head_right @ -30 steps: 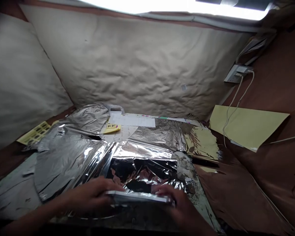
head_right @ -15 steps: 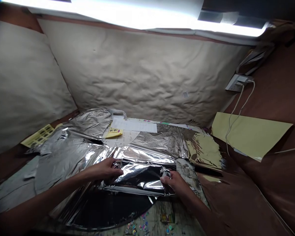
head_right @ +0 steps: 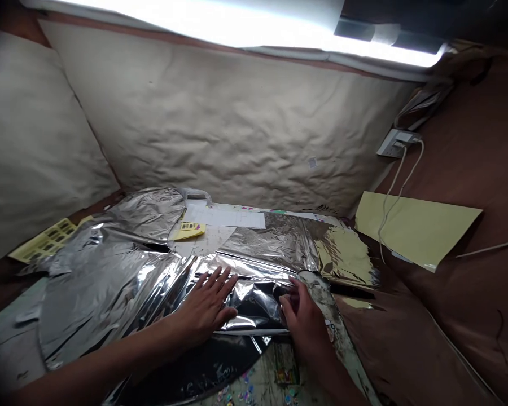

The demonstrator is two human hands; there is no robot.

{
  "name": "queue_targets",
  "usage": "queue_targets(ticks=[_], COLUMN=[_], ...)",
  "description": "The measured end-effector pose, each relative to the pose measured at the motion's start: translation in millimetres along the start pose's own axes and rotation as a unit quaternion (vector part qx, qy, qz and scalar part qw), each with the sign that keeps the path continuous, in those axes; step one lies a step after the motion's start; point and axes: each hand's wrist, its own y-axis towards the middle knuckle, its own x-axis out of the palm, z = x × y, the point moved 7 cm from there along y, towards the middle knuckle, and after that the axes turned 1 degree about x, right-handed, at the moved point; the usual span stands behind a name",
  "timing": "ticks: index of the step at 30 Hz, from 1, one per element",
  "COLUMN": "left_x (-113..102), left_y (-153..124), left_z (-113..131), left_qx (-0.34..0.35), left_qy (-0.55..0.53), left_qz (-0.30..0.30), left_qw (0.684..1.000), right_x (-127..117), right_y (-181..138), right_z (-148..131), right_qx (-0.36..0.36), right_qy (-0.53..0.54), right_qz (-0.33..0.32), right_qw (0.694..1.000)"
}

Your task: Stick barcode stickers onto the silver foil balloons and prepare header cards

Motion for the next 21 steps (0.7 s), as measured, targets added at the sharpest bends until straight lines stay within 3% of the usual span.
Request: queue_targets(ticks=[2, 3, 5, 7, 10, 21], left_x=[-1.2, -1.8, -2.2, -1.6, -1.0, 0.4], left_y=[0.2, 0.4, 1.0, 2.2, 4.7, 7.8], left_z=[0.3, 0.8, 1.3, -0.9, -7.7, -13.4], left_qx=[0.001, 0.003, 0.008, 0.009, -0.002, 0.003], left_qy=[0.007, 0.012, 0.022, 0.026, 0.021, 0.024], left_qz=[0.005, 0.011, 0.029, 0.048, 0.057, -0.008], left_qw=[1.000, 1.000, 0.999, 0.998, 0.998, 1.000], right_x=[-0.8, 9.1, 37.7, 60.2, 72.6, 53.6], right_y=[-15.7, -22.6, -29.2, -25.0, -12.0, -32.9], right_z=[-33.7, -48.7, -66.3, -66.8, -51.5, -18.5], right_qx=[-0.156, -0.218, -0.280, -0.262, -0.193, -0.122], right_qy=[-0.115, -0.161, -0.228, -0.274, -0.308, -0.359], right_qz=[0.069, 0.049, -0.053, -0.141, -0.188, -0.174], right_qw=[0.979, 0.961, 0.931, 0.914, 0.912, 0.909])
